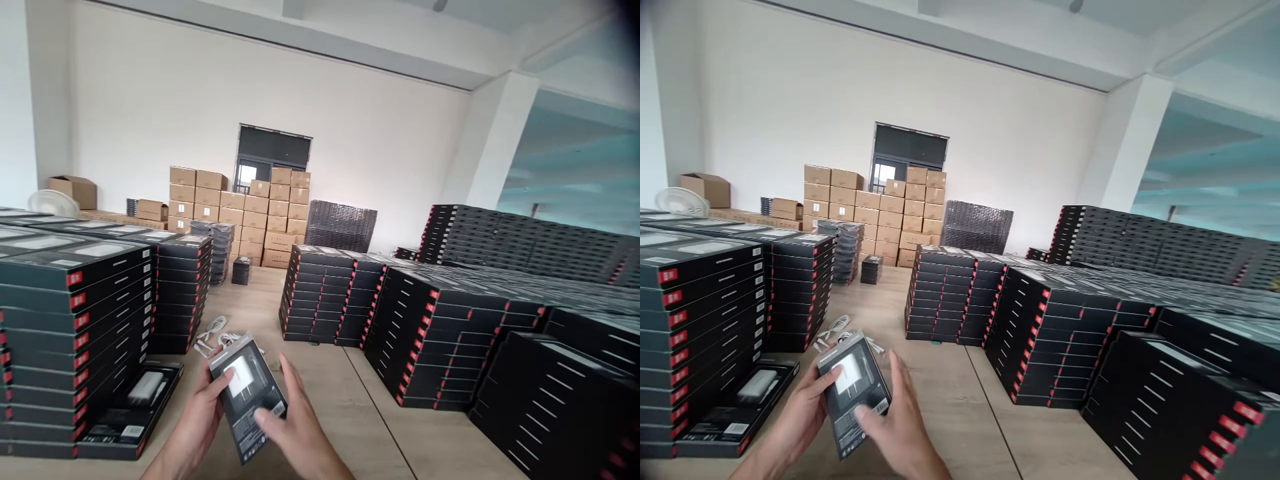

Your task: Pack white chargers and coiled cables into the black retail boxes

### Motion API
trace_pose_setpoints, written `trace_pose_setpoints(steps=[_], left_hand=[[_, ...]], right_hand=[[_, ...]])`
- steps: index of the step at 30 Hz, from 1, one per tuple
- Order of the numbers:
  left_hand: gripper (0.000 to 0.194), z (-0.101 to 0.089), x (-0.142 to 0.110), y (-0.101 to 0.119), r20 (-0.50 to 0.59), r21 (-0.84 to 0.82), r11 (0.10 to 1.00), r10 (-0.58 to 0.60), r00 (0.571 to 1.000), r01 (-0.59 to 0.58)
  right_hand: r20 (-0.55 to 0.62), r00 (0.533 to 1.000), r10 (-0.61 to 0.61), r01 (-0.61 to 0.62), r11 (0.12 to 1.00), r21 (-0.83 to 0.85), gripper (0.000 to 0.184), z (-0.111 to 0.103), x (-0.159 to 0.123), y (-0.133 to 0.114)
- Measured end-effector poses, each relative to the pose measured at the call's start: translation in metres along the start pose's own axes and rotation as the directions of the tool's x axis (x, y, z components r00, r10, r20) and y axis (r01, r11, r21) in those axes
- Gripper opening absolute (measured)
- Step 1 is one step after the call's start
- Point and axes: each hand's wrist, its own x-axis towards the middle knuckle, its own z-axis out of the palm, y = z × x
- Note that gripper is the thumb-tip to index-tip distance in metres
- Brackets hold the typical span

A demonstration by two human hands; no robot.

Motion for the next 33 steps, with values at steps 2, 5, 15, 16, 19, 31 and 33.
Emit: trace_pose_setpoints(steps=[2, 5, 15, 16, 19, 31, 33], left_hand=[[0.075, 0.002, -0.001, 0.002, 0.01, 0.09, 0.994, 0.058, 0.998, -0.058], [0.084, 0.012, -0.005, -0.005, -0.022, 0.284, 0.936, 0.224, 0.974, -0.209], [0.081, 0.016, -0.024, 0.01, 0.326, 0.762, 0.385, 0.466, 0.823, -0.52], [0.081, 0.016, -0.026, 0.011, 0.409, 0.797, 0.259, 0.435, 0.802, -0.546], [0.08, 0.02, -0.033, 0.007, 0.599, 0.785, -0.008, 0.265, 0.756, -0.619], [0.08, 0.037, -0.044, 0.001, 0.68, 0.732, -0.108, 0.073, 0.729, -0.672], [0.081, 0.034, -0.041, -0.002, 0.668, 0.743, -0.171, 0.132, 0.732, -0.647]], right_hand=[[0.112, 0.985, 0.133, -0.158, 0.953, 0.258, 0.047, 0.004, 0.002, 0.007], [0.063, 0.99, 0.123, -0.137, 0.948, 0.288, 0.032, 0.02, -0.005, 0.011], [-0.011, 0.998, 0.069, -0.058, 0.908, 0.416, 0.05, 0.019, -0.019, 0.008], [-0.018, 0.993, 0.114, -0.091, 0.867, 0.49, 0.047, 0.015, -0.018, 0.008], [0.029, 0.989, 0.143, -0.136, 0.835, 0.533, 0.047, 0.006, -0.016, 0.004], [-0.255, 0.935, 0.245, -0.184, 0.953, 0.242, 0.041, 0.005, -0.013, 0.015], [-0.313, 0.937, 0.154, -0.104, 0.98, 0.169, 0.057, 0.001, -0.013, 0.016]])
